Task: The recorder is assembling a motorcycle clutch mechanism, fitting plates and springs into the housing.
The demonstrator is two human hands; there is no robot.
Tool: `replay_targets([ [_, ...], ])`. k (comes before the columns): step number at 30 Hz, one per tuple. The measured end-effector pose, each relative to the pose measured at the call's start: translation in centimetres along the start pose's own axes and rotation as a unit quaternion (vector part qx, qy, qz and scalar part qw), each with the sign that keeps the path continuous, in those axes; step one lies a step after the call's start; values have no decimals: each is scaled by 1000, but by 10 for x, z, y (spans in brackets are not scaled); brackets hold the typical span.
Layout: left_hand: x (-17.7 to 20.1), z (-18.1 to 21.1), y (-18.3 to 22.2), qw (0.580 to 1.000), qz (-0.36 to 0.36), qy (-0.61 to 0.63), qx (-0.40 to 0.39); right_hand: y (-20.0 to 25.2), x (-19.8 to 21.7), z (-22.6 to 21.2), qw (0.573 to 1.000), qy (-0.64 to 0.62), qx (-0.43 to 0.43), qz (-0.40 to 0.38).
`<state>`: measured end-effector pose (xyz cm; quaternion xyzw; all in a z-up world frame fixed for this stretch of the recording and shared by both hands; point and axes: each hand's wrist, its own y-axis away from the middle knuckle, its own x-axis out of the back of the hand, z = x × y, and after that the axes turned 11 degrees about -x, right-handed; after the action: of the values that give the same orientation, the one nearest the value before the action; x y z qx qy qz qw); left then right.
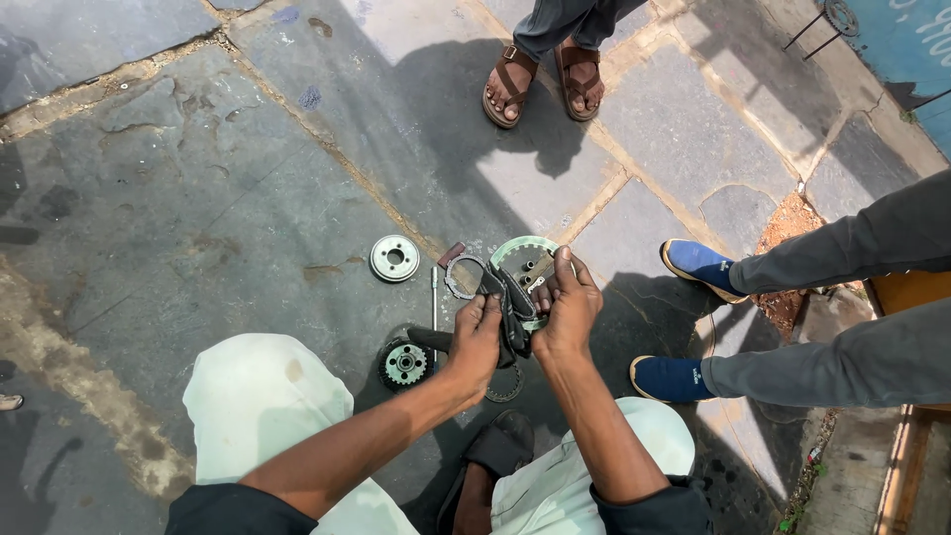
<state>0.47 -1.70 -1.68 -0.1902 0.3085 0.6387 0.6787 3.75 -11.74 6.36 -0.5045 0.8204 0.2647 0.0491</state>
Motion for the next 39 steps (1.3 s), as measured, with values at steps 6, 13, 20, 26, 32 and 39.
replay_targets([
  [6,-9,39,-11,998,13,-1,68,1,-1,-23,997,43,-55,-44],
  [13,-6,42,-12,992,-64,-86,65,-11,11,-27,969,187,-92,-135],
  [20,-2,-4,-13,999,23,-32,0,-5,-1,-4,1000,-15,-4,16],
  [26,9,27,-27,988,-89,-129,5,-15,8,-40,979,150,-93,-104],
  [32,-2,14,-10,999,-20,-42,-23,-12,1,2,999,31,-27,-20],
  [39,15,12,-26,995,-35,-98,3,-14,3,-30,988,104,-95,-67],
])
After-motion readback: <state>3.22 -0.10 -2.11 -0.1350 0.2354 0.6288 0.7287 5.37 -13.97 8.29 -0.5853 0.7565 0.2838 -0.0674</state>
